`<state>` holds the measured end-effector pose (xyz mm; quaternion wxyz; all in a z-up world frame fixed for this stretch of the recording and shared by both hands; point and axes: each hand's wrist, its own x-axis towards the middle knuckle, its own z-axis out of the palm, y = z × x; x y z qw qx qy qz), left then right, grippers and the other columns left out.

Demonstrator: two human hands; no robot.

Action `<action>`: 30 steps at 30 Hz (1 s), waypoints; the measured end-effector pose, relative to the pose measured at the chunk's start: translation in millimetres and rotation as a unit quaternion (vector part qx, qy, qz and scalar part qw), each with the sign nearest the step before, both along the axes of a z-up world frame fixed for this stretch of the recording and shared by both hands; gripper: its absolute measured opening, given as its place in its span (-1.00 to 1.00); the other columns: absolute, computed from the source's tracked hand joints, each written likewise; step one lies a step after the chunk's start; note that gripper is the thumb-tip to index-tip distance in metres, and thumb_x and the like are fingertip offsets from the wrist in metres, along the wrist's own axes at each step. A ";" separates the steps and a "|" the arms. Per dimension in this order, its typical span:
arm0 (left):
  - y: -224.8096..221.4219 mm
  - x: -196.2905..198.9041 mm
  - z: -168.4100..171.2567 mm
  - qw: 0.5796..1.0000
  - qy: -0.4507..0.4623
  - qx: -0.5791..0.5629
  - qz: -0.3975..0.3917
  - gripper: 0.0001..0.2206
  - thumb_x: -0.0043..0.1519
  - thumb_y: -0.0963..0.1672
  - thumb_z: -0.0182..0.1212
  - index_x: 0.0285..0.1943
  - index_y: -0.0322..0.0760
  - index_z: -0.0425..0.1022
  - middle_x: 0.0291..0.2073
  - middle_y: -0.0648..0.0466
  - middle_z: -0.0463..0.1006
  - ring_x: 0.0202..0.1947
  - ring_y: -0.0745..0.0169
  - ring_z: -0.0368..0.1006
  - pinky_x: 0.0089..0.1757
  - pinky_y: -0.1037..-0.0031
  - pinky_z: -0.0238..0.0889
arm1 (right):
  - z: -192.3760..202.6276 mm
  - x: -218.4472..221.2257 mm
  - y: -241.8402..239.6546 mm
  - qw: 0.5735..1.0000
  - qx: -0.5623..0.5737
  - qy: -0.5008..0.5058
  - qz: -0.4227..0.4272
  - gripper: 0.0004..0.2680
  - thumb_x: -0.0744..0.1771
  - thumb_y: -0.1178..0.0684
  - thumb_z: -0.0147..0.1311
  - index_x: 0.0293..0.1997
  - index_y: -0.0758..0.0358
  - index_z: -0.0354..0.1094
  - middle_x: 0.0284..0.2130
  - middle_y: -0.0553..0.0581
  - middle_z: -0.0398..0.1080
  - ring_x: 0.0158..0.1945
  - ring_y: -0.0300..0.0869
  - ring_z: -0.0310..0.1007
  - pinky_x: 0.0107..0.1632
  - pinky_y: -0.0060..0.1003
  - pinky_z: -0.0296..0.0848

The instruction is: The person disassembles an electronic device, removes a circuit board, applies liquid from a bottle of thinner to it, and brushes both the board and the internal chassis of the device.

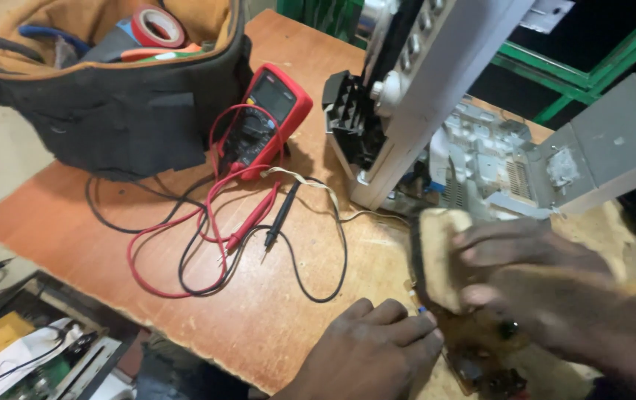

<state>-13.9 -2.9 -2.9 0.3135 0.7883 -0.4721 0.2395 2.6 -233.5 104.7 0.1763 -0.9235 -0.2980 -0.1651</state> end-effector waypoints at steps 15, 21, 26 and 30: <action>0.9 5.6 -3.1 0.999 0.024 0.017 -0.022 -0.79 0.18 -0.09 0.23 -0.04 -0.17 0.60 -0.02 0.11 0.58 -0.19 -0.01 0.40 -0.32 0.21 0.18 | 3.5 19.8 -0.2 0.972 0.220 -0.068 -0.038 -0.80 0.20 0.06 0.28 -0.22 0.32 0.45 -0.09 0.28 0.51 0.03 -0.03 0.58 0.19 -0.20 0.55; 0.7 2.4 -1.8 1.000 0.014 0.016 -0.023 -0.83 0.21 -0.13 0.26 -0.04 -0.16 0.60 0.04 0.13 0.54 -0.23 0.02 0.36 -0.34 0.26 0.14 | 6.7 -3.7 -62.6 0.985 0.040 -0.160 -0.059 -0.78 0.43 0.16 -0.06 0.08 0.61 0.12 0.14 0.58 0.32 0.27 0.26 0.36 0.37 0.08 0.38; 2.5 4.3 -2.2 0.994 0.079 0.052 -0.063 -0.66 0.18 -0.09 0.16 0.13 -0.22 0.53 0.17 0.06 0.49 -0.12 -0.09 0.34 -0.28 0.14 0.13 | -29.4 -9.7 -134.6 0.981 0.127 -0.057 -0.138 -0.74 0.44 0.09 -0.17 0.19 0.52 0.08 0.17 0.41 0.17 0.32 0.13 0.28 0.34 -0.04 0.33; 4.0 7.8 -0.5 0.987 0.122 0.062 -0.086 -0.62 0.23 -0.06 0.17 0.23 -0.19 0.51 0.22 0.05 0.49 -0.01 -0.12 0.34 -0.20 0.09 0.16 | -28.3 -18.5 -132.7 0.992 0.021 -0.088 -0.083 -0.85 0.40 0.06 -0.08 0.01 0.30 0.20 0.14 0.35 0.26 0.30 0.15 0.37 0.28 -0.02 0.47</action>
